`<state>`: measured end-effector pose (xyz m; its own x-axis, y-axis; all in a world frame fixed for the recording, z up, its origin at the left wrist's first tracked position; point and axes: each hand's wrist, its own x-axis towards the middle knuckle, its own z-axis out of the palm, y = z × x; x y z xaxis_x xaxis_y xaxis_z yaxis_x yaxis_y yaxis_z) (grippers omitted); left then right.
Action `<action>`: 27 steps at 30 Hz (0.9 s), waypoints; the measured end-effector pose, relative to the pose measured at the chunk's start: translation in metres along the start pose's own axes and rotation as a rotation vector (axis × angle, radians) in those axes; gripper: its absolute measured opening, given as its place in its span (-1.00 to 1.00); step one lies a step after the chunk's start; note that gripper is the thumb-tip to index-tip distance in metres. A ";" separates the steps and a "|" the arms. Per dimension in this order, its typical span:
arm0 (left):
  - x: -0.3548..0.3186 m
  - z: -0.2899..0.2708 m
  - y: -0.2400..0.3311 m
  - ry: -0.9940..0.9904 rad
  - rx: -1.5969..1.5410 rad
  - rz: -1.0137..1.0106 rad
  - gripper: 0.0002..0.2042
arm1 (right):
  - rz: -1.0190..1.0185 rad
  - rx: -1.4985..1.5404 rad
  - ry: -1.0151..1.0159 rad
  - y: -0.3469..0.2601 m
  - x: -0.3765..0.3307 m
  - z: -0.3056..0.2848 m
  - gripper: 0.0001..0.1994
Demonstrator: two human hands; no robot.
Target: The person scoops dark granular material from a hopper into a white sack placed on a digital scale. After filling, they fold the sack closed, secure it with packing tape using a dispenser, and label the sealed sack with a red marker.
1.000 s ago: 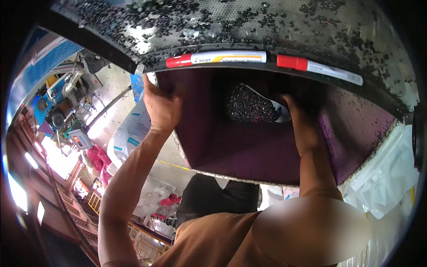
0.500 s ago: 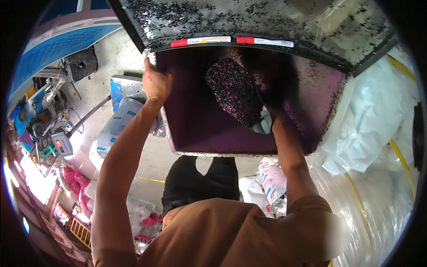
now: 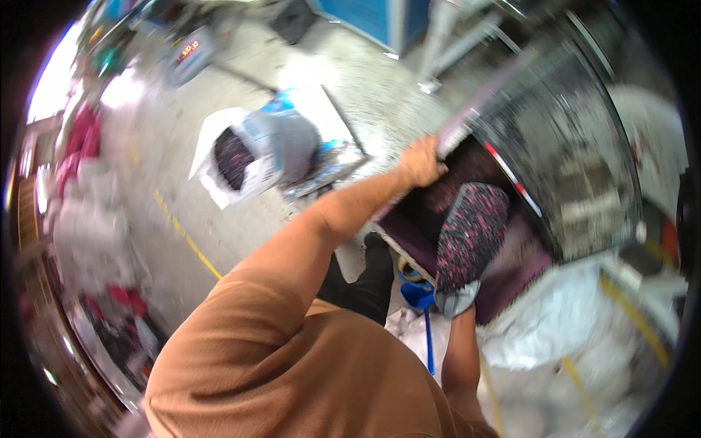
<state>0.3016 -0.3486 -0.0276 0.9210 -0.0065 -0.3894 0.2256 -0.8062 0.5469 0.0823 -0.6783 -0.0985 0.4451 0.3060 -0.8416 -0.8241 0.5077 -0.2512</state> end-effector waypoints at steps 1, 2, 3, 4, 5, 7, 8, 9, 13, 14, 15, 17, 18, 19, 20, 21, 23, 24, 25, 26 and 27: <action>-0.038 -0.016 -0.016 0.073 -0.078 0.024 -0.09 | 0.009 -0.006 -0.033 0.007 -0.012 0.017 -0.47; -0.068 -0.026 -0.028 0.119 -0.146 0.063 -0.11 | 0.024 0.005 -0.056 0.017 -0.024 0.034 -0.48; -0.095 -0.032 -0.056 0.226 -0.087 0.050 -0.12 | 0.040 -0.013 -0.084 0.025 -0.028 0.057 -0.48; -0.125 -0.040 -0.091 0.323 -0.035 0.041 -0.12 | 0.053 -0.039 -0.109 0.035 -0.031 0.080 -0.48; -0.155 -0.059 -0.123 0.365 -0.050 -0.013 -0.10 | 0.068 -0.047 -0.131 0.045 -0.036 0.103 -0.48; -0.213 -0.096 -0.201 0.511 -0.039 -0.172 -0.08 | 0.121 -0.082 -0.194 0.065 -0.028 0.158 -0.49; -0.237 -0.112 -0.234 0.607 -0.014 -0.263 -0.06 | 0.138 -0.089 -0.235 0.073 -0.025 0.186 -0.49; -0.254 -0.126 -0.261 0.624 0.045 -0.415 -0.05 | 0.153 -0.098 -0.272 0.083 -0.021 0.217 -0.49; -0.325 -0.153 -0.355 0.221 0.091 -0.688 -0.04 | 0.266 -0.125 -0.416 0.140 0.005 0.337 -0.50; -0.335 -0.159 -0.359 0.134 0.126 -0.663 -0.05 | 0.294 -0.127 -0.440 0.156 0.008 0.363 -0.50; -0.345 -0.162 -0.357 0.041 0.157 -0.636 -0.05 | 0.326 -0.134 -0.451 0.167 0.011 0.387 -0.50; -0.361 -0.154 -0.370 -0.026 0.198 -0.587 -0.08 | 0.389 -0.146 -0.472 0.198 0.015 0.430 -0.51; -0.363 -0.153 -0.369 -0.021 0.175 -0.569 -0.09 | 0.409 -0.157 -0.469 0.208 0.016 0.447 -0.51; -0.368 -0.159 -0.368 -0.012 0.157 -0.560 -0.09 | 0.431 -0.162 -0.473 0.220 0.016 0.464 -0.51; -0.372 -0.161 -0.369 -0.005 0.139 -0.550 -0.10 | 0.449 -0.170 -0.476 0.230 0.014 0.479 -0.51; -0.373 -0.156 -0.372 0.033 0.101 -0.528 -0.14 | 0.462 -0.180 -0.476 0.238 0.012 0.493 -0.51; -0.381 -0.157 -0.377 0.038 0.082 -0.530 -0.16 | 0.498 -0.197 -0.489 0.255 0.008 0.524 -0.52; -0.382 -0.155 -0.377 0.037 0.069 -0.526 -0.17 | 0.498 -0.211 -0.484 0.260 0.008 0.535 -0.52; -0.386 -0.156 -0.380 0.052 0.059 -0.523 -0.17 | 0.506 -0.251 -0.437 0.269 0.007 0.555 -0.52; -0.390 -0.155 -0.382 0.067 0.049 -0.519 -0.18 | 0.489 -0.395 -0.113 0.277 0.010 0.576 -0.53; -0.383 -0.158 -0.379 0.087 0.041 -0.484 -0.18 | 0.440 -0.332 -0.076 0.277 0.055 0.549 -0.55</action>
<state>-0.0866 0.0526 0.0314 0.7374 0.4225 -0.5270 0.6228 -0.7273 0.2884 0.0715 -0.0787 0.0482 0.0483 0.4957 -0.8672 -0.9986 0.0417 -0.0318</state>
